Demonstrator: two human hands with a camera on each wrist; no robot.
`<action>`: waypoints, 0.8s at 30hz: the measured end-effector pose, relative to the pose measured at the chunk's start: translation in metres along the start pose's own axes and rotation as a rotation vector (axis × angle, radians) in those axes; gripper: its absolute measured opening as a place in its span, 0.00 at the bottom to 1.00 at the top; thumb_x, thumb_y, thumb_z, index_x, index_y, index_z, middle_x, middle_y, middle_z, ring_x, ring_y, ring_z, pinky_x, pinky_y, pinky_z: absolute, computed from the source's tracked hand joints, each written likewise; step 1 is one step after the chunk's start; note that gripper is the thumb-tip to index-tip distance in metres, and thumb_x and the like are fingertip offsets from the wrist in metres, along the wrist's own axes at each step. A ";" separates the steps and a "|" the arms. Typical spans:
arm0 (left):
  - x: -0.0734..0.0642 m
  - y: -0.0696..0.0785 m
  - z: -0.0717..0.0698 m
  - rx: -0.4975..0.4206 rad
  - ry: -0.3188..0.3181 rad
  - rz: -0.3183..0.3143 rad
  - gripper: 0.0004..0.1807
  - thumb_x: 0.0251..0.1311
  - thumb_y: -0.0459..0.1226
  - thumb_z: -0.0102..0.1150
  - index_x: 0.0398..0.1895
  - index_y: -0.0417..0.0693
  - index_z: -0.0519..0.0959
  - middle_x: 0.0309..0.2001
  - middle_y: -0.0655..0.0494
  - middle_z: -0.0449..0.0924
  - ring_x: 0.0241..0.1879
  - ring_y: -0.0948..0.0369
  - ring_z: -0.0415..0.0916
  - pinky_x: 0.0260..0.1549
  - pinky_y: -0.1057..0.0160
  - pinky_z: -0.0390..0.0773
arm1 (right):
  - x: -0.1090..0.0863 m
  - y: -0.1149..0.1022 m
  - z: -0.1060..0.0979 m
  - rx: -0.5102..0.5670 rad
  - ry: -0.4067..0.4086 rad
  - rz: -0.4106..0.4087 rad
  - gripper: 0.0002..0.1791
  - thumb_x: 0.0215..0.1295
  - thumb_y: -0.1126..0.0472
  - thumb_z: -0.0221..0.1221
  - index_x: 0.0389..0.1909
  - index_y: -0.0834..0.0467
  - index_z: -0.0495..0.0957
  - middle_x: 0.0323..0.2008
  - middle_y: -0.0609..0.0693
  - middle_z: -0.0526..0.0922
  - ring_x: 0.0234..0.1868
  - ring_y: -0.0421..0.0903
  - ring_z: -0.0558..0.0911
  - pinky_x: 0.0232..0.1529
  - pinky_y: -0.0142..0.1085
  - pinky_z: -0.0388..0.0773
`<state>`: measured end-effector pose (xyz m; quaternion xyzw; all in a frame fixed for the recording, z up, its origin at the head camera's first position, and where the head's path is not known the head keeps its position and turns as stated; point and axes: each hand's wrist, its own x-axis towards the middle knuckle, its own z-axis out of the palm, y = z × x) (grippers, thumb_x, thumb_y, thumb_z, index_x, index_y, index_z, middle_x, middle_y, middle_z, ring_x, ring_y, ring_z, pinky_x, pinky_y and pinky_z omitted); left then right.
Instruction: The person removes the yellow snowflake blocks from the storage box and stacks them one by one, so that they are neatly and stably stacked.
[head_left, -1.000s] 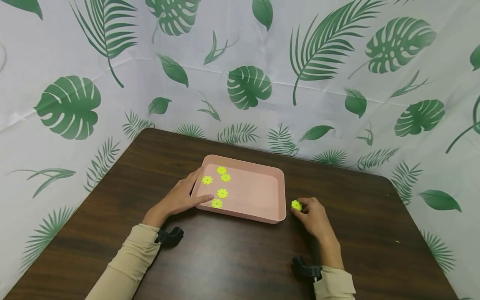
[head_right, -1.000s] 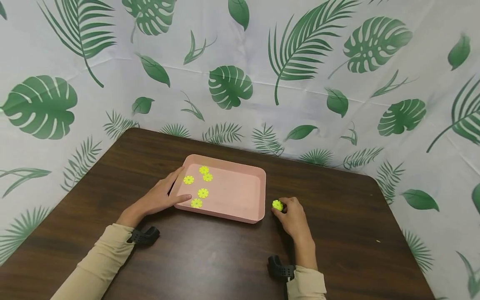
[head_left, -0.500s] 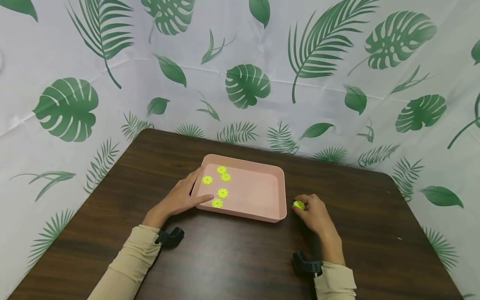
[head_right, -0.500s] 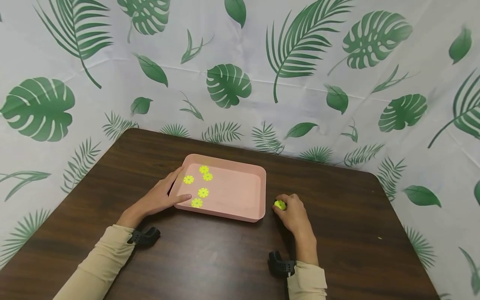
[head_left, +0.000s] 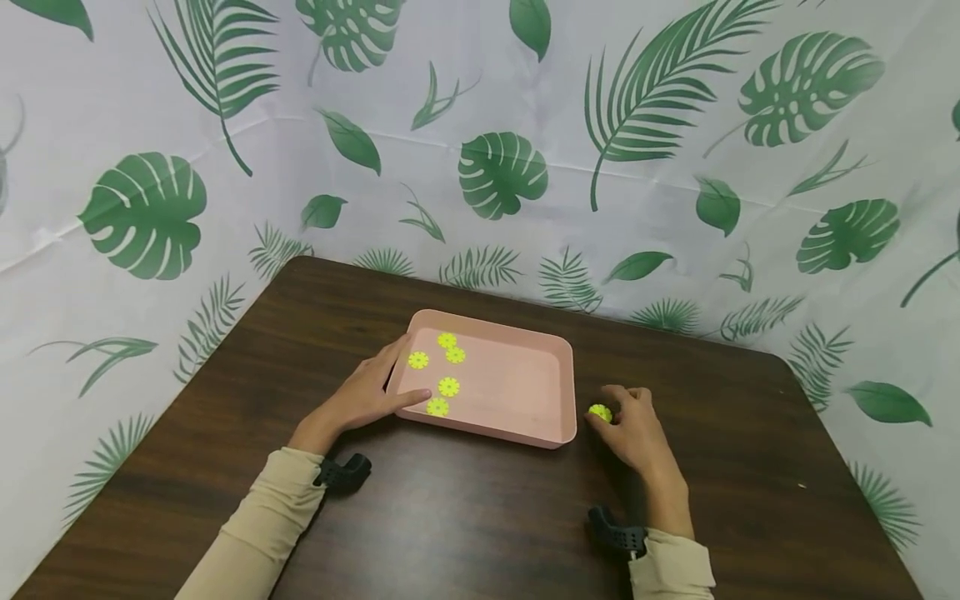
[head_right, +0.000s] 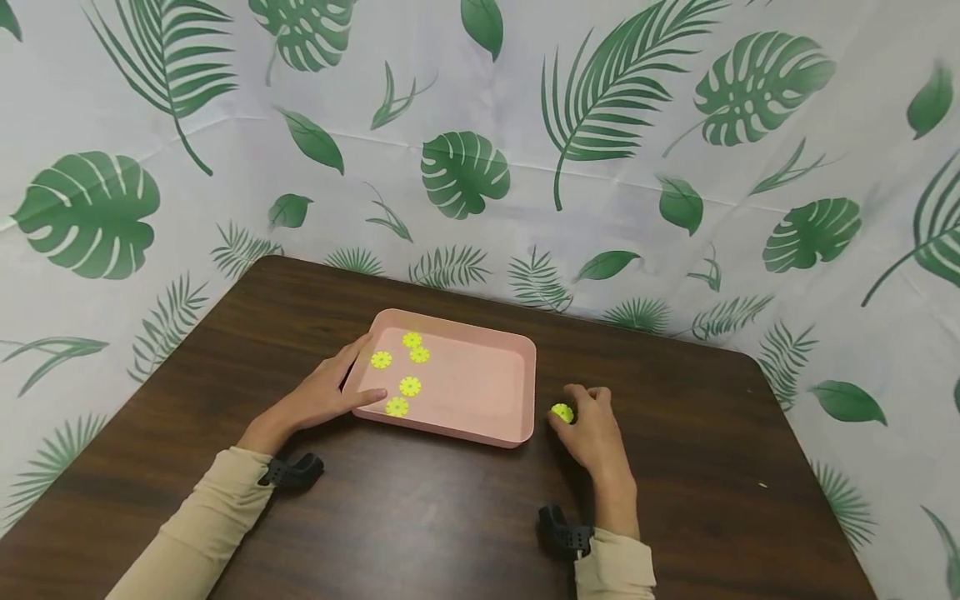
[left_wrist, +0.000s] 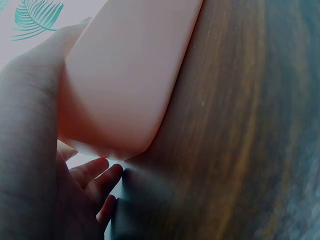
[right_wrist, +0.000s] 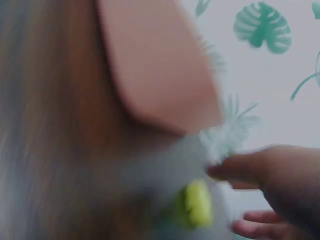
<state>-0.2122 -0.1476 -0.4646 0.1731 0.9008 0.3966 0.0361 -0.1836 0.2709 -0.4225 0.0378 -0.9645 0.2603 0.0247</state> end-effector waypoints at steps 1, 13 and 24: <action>0.000 -0.001 0.000 0.002 0.001 0.001 0.58 0.63 0.62 0.63 0.85 0.49 0.43 0.83 0.45 0.46 0.79 0.43 0.50 0.74 0.34 0.47 | 0.000 -0.006 -0.002 0.005 0.025 0.012 0.27 0.71 0.60 0.65 0.65 0.69 0.73 0.59 0.74 0.65 0.47 0.64 0.80 0.48 0.58 0.78; -0.001 -0.003 0.001 -0.037 0.006 -0.003 0.59 0.61 0.64 0.64 0.86 0.54 0.43 0.83 0.47 0.47 0.79 0.44 0.51 0.74 0.37 0.48 | 0.057 -0.129 0.007 0.093 0.024 -0.250 0.21 0.72 0.61 0.62 0.61 0.66 0.80 0.54 0.66 0.76 0.49 0.61 0.79 0.48 0.55 0.79; -0.003 -0.005 -0.001 -0.054 -0.001 -0.005 0.60 0.60 0.67 0.63 0.86 0.55 0.44 0.83 0.49 0.47 0.79 0.43 0.52 0.74 0.37 0.48 | 0.064 -0.170 0.086 0.022 -0.359 -0.330 0.17 0.60 0.68 0.72 0.51 0.64 0.87 0.41 0.55 0.87 0.40 0.50 0.83 0.44 0.45 0.83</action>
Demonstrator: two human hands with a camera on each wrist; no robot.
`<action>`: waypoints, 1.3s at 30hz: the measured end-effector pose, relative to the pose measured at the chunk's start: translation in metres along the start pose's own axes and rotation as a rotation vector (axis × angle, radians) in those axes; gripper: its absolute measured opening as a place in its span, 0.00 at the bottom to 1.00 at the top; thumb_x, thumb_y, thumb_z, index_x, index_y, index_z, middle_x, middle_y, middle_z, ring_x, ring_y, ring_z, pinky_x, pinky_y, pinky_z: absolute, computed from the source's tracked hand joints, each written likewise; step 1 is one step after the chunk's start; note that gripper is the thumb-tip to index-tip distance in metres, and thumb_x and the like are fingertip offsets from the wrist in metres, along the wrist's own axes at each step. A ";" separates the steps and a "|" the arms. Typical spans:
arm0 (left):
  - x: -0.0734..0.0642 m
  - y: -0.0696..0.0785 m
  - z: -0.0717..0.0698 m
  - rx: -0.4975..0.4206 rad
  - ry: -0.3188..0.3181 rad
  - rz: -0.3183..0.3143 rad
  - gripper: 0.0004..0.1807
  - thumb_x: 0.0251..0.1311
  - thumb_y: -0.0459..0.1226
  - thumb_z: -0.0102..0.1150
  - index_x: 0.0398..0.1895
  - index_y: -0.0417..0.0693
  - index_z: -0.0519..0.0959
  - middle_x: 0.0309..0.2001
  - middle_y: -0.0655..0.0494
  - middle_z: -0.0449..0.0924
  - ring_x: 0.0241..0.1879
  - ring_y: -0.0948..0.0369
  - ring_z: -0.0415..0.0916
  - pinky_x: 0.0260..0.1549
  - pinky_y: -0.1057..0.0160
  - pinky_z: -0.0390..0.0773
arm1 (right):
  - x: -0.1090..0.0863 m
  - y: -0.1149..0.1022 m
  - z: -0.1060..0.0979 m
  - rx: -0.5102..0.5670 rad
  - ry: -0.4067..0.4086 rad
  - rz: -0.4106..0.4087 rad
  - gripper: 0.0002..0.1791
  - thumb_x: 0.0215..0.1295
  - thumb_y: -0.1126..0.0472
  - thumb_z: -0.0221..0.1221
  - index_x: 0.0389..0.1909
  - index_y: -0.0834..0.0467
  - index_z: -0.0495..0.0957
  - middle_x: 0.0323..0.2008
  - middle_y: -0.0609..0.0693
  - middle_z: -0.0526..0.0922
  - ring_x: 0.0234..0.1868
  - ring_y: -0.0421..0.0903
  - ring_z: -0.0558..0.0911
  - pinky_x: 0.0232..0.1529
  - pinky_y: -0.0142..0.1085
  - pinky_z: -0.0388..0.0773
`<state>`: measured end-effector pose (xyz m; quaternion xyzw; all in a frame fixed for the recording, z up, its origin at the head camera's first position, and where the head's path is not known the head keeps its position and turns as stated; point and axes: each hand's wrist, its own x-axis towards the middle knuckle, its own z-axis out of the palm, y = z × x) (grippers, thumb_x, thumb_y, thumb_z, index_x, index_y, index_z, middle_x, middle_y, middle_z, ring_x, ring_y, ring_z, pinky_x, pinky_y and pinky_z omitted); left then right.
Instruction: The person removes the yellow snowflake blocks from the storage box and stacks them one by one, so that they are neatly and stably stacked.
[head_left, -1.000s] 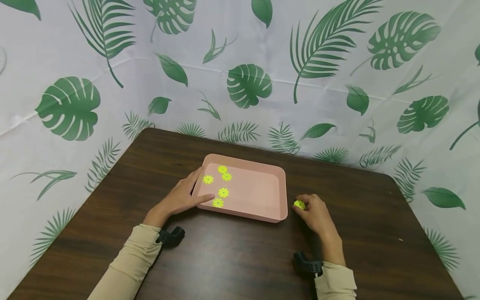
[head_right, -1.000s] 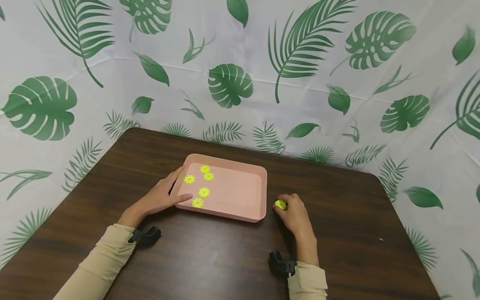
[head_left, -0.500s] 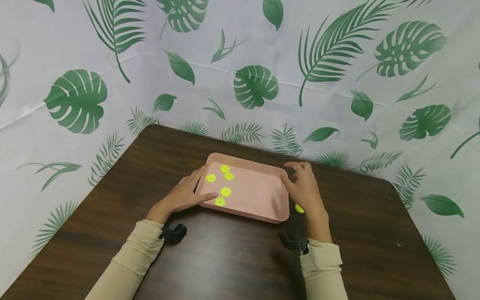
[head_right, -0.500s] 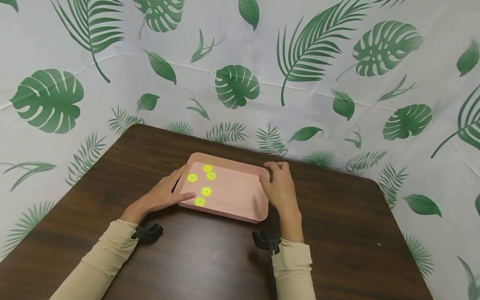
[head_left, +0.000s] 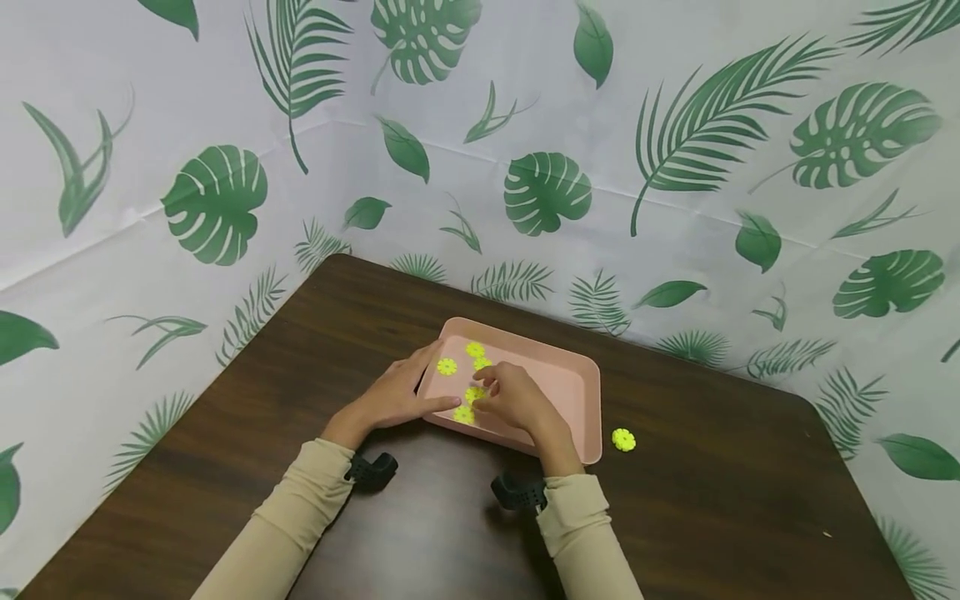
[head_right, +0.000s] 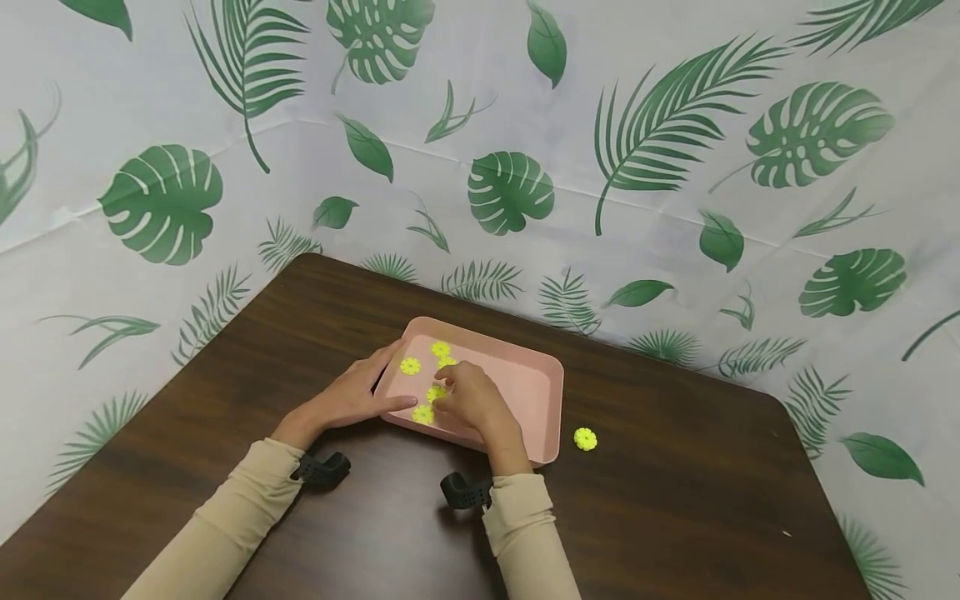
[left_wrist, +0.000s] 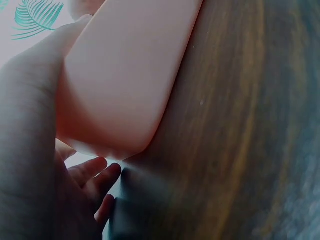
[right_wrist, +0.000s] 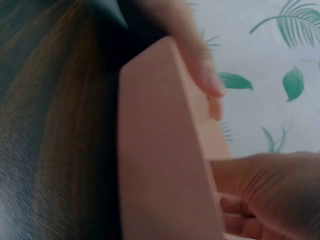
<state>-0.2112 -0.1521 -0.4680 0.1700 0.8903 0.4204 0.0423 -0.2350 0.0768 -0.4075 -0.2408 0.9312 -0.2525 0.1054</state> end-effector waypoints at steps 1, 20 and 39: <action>0.000 0.000 0.001 -0.001 -0.001 0.005 0.60 0.60 0.67 0.63 0.86 0.54 0.44 0.83 0.48 0.47 0.78 0.42 0.53 0.74 0.37 0.48 | 0.000 0.002 0.003 -0.001 -0.003 0.008 0.17 0.59 0.68 0.72 0.50 0.63 0.87 0.39 0.54 0.87 0.38 0.49 0.82 0.43 0.44 0.82; 0.001 0.002 -0.001 0.015 0.012 0.005 0.60 0.60 0.67 0.62 0.86 0.54 0.45 0.82 0.48 0.49 0.78 0.43 0.54 0.74 0.37 0.50 | 0.001 0.006 0.010 0.050 -0.001 0.000 0.18 0.57 0.73 0.68 0.48 0.58 0.87 0.29 0.50 0.78 0.31 0.46 0.76 0.34 0.37 0.77; -0.002 -0.001 -0.003 -0.064 -0.005 0.008 0.67 0.49 0.63 0.75 0.85 0.53 0.46 0.82 0.51 0.51 0.77 0.44 0.55 0.70 0.33 0.58 | -0.001 0.015 0.012 0.002 0.024 -0.045 0.12 0.55 0.69 0.71 0.41 0.61 0.87 0.28 0.48 0.81 0.31 0.44 0.77 0.37 0.38 0.79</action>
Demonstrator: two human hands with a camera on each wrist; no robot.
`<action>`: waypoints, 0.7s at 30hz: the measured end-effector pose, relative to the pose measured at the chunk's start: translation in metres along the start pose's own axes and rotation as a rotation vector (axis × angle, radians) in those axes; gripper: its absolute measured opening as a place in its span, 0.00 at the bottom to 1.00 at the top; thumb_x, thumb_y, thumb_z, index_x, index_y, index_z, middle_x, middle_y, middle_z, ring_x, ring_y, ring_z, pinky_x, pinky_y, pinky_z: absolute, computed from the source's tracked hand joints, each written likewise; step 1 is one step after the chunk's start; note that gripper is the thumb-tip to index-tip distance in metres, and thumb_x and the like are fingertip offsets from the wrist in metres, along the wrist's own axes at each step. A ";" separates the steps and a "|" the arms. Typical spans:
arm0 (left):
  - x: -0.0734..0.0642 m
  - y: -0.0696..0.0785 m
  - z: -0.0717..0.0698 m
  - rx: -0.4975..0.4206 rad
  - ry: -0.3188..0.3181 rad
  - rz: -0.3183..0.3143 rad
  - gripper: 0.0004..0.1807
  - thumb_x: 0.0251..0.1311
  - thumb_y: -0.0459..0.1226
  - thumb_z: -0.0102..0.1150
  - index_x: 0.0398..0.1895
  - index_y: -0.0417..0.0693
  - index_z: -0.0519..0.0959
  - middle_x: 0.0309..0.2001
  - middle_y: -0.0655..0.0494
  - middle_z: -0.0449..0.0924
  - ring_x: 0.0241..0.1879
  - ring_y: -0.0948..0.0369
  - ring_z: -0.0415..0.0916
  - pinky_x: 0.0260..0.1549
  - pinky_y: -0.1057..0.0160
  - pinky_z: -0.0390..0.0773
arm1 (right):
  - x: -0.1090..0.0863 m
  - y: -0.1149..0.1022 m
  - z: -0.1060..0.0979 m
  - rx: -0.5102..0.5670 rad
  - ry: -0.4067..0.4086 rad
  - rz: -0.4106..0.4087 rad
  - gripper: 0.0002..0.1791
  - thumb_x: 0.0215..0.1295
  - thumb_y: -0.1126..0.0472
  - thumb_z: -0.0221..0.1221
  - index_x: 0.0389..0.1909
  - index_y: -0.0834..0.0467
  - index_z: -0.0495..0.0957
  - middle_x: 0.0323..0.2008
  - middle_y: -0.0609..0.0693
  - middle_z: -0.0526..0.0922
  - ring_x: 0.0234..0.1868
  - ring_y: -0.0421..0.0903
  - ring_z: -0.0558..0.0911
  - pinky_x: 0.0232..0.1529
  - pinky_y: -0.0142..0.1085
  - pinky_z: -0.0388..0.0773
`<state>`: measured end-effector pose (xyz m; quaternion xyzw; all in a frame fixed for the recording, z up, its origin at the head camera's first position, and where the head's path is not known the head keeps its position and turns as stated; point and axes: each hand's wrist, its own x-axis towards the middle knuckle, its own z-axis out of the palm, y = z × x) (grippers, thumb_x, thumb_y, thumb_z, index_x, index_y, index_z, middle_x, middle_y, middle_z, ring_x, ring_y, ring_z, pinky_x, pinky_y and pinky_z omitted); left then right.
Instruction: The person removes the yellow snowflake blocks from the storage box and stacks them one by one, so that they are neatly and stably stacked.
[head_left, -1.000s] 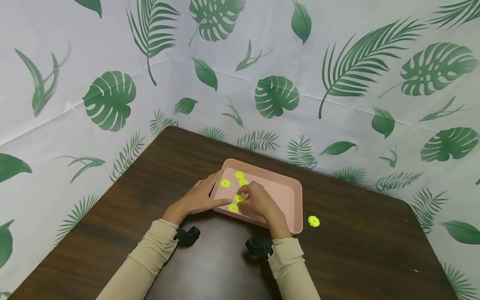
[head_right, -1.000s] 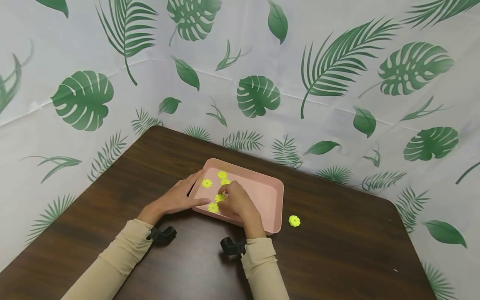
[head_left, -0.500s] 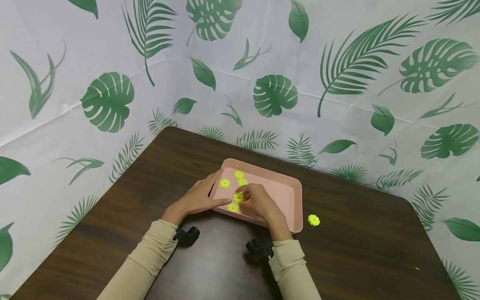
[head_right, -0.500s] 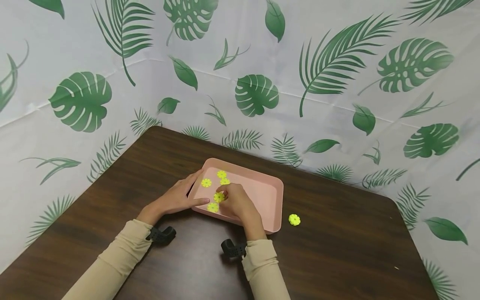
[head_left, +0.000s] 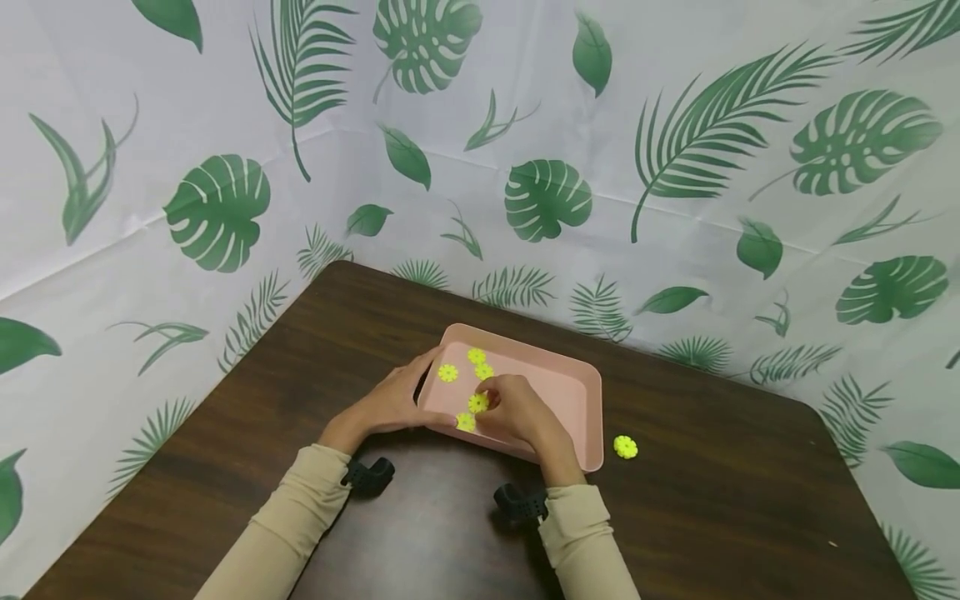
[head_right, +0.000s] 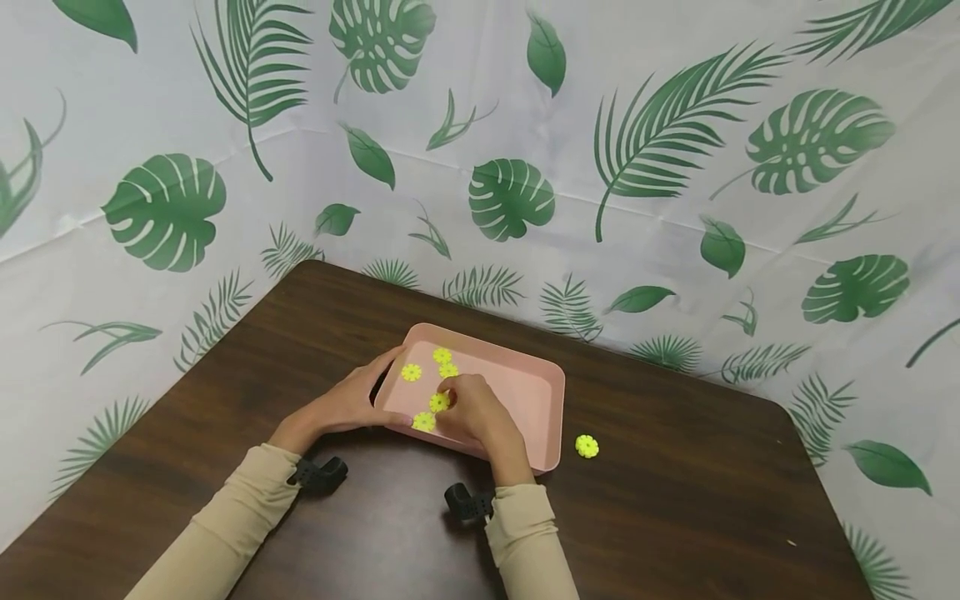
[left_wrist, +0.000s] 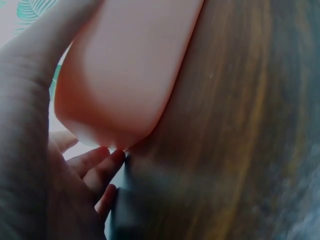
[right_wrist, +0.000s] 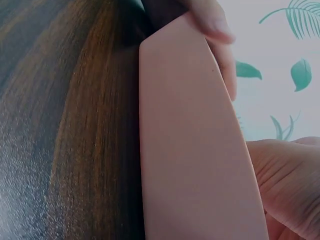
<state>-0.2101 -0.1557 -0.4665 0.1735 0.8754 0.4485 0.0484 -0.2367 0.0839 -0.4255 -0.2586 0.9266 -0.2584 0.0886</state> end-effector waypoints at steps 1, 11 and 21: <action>0.000 -0.001 0.000 -0.007 -0.001 0.006 0.67 0.48 0.63 0.75 0.85 0.54 0.46 0.82 0.52 0.51 0.77 0.44 0.55 0.69 0.33 0.59 | 0.000 0.001 0.000 -0.005 0.000 -0.004 0.11 0.55 0.68 0.71 0.41 0.61 0.87 0.28 0.48 0.81 0.32 0.44 0.77 0.38 0.38 0.79; 0.002 -0.001 -0.001 -0.005 -0.020 -0.010 0.68 0.48 0.63 0.75 0.86 0.57 0.44 0.83 0.50 0.48 0.77 0.40 0.52 0.67 0.30 0.59 | -0.015 0.010 -0.021 -0.023 0.108 -0.013 0.10 0.57 0.61 0.73 0.38 0.57 0.85 0.30 0.45 0.81 0.31 0.43 0.77 0.34 0.37 0.77; 0.003 -0.002 0.000 -0.005 -0.026 -0.009 0.67 0.49 0.61 0.75 0.86 0.54 0.44 0.83 0.48 0.47 0.77 0.36 0.50 0.66 0.27 0.58 | -0.083 0.051 -0.090 -0.027 0.349 0.030 0.19 0.62 0.63 0.73 0.53 0.63 0.85 0.35 0.53 0.83 0.34 0.48 0.79 0.34 0.39 0.79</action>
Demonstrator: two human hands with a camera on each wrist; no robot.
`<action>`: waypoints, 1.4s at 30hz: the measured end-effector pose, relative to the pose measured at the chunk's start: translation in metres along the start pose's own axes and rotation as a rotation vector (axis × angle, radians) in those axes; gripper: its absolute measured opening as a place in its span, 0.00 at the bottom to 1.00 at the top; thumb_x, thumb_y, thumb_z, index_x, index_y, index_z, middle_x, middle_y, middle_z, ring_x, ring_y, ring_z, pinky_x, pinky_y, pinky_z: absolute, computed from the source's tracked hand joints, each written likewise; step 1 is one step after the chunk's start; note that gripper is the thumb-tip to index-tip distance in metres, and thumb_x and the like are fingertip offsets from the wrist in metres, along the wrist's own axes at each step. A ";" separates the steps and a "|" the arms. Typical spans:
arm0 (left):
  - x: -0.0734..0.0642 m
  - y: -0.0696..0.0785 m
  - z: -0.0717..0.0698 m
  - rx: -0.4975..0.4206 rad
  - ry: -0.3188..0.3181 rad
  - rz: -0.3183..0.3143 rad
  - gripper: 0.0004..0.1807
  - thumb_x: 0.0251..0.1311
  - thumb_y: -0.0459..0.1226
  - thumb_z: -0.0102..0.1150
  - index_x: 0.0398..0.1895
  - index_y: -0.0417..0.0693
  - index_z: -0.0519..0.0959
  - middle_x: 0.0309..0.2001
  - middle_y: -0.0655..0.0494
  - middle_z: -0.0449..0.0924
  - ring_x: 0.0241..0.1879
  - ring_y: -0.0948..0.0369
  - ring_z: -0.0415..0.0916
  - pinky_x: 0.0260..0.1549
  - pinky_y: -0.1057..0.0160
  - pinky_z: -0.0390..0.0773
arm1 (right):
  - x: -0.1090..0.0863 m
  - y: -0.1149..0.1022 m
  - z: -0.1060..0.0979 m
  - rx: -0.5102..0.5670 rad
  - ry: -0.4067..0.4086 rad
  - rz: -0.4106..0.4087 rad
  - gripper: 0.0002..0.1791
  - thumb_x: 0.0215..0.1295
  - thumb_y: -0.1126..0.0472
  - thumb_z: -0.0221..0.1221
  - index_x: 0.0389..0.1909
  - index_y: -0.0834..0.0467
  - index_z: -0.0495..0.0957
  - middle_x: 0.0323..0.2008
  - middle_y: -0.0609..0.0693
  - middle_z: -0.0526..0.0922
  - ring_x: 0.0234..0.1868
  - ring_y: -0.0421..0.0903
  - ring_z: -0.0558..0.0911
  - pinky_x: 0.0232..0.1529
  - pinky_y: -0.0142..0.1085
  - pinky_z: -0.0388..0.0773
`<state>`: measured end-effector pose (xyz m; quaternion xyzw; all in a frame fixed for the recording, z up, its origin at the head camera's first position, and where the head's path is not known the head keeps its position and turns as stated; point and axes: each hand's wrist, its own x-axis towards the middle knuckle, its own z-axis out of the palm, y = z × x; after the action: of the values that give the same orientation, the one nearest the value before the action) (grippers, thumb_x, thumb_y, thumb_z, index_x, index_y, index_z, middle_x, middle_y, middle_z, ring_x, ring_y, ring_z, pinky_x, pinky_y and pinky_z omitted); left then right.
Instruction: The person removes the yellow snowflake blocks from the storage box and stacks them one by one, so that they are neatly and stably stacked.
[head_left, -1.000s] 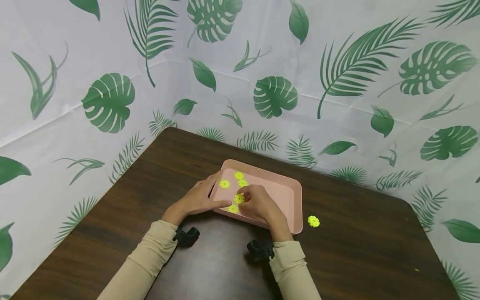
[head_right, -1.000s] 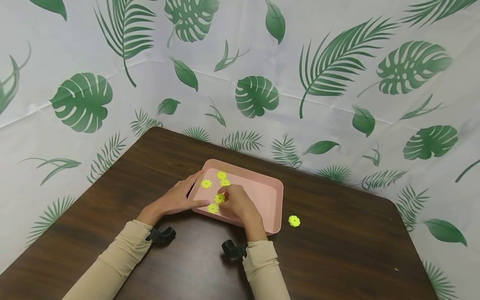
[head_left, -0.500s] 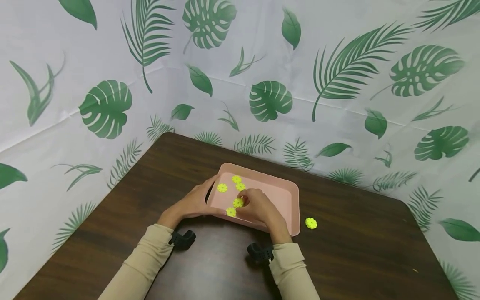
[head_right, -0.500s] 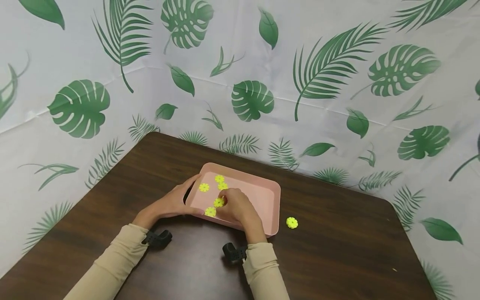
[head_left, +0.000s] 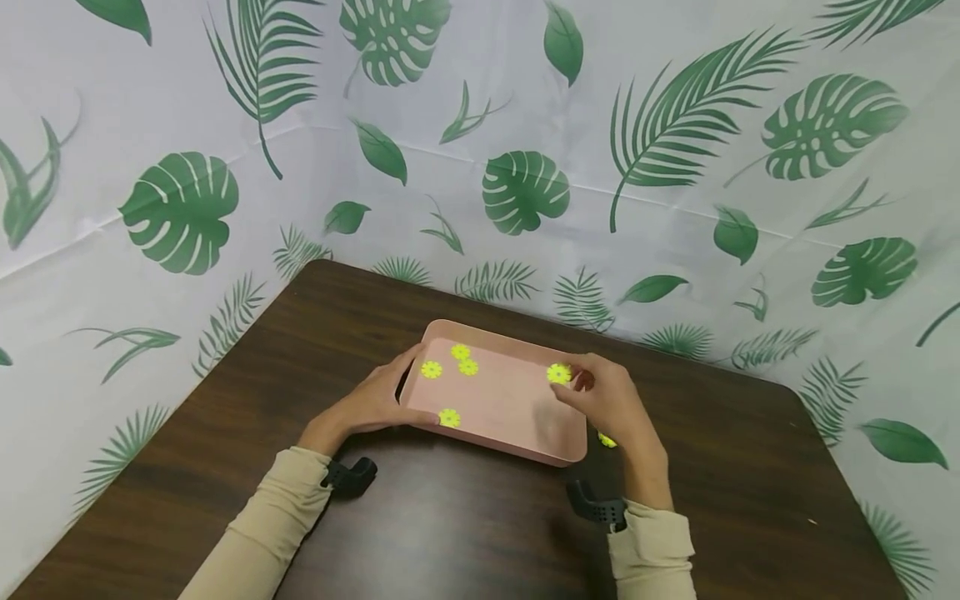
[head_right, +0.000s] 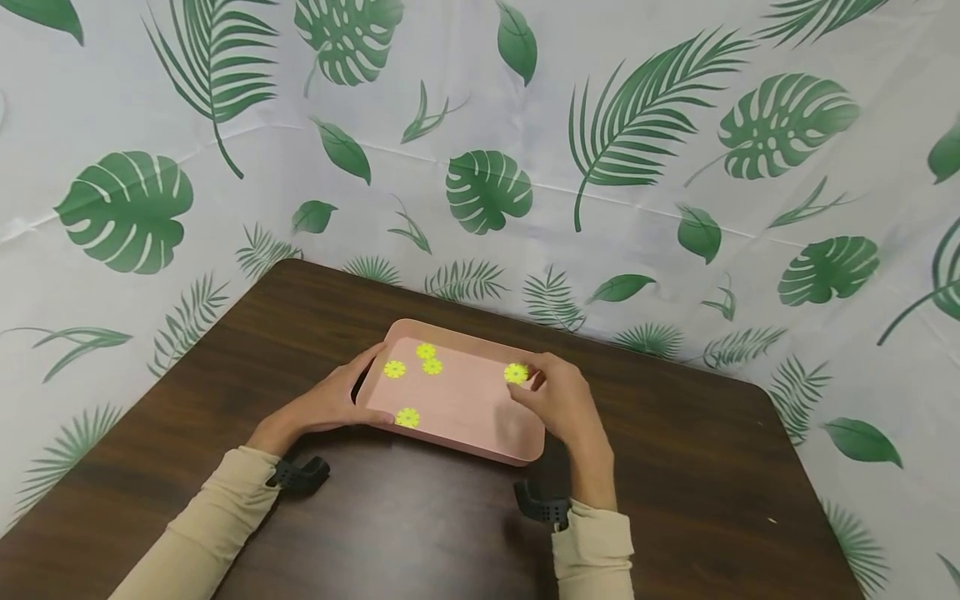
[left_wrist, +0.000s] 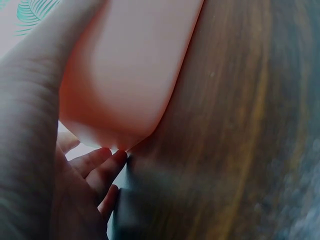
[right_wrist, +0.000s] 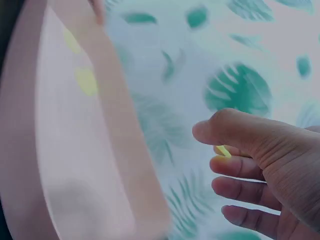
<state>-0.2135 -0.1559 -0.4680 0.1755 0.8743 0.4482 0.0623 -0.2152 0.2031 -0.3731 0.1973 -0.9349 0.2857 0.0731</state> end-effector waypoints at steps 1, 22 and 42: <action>0.000 0.000 0.000 0.000 0.001 0.001 0.67 0.49 0.61 0.75 0.86 0.55 0.44 0.83 0.48 0.47 0.77 0.37 0.51 0.66 0.28 0.58 | -0.006 0.006 -0.006 -0.011 0.017 0.029 0.19 0.62 0.62 0.73 0.53 0.64 0.84 0.35 0.53 0.83 0.34 0.48 0.79 0.35 0.39 0.80; 0.001 0.000 0.001 -0.023 0.015 0.011 0.67 0.48 0.60 0.76 0.86 0.58 0.44 0.82 0.48 0.49 0.77 0.42 0.55 0.66 0.30 0.61 | -0.065 0.093 -0.014 0.025 -0.032 0.341 0.19 0.65 0.59 0.72 0.50 0.68 0.83 0.34 0.55 0.83 0.34 0.49 0.78 0.34 0.36 0.78; 0.002 0.002 0.003 -0.028 0.000 0.015 0.67 0.50 0.59 0.76 0.86 0.55 0.43 0.82 0.47 0.49 0.76 0.43 0.55 0.66 0.31 0.62 | -0.066 0.099 -0.010 0.022 -0.106 0.372 0.21 0.63 0.57 0.73 0.49 0.69 0.83 0.40 0.59 0.84 0.38 0.52 0.82 0.40 0.42 0.81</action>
<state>-0.2145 -0.1522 -0.4682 0.1813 0.8667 0.4606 0.0613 -0.1952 0.3057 -0.4313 0.0368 -0.9547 0.2935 -0.0326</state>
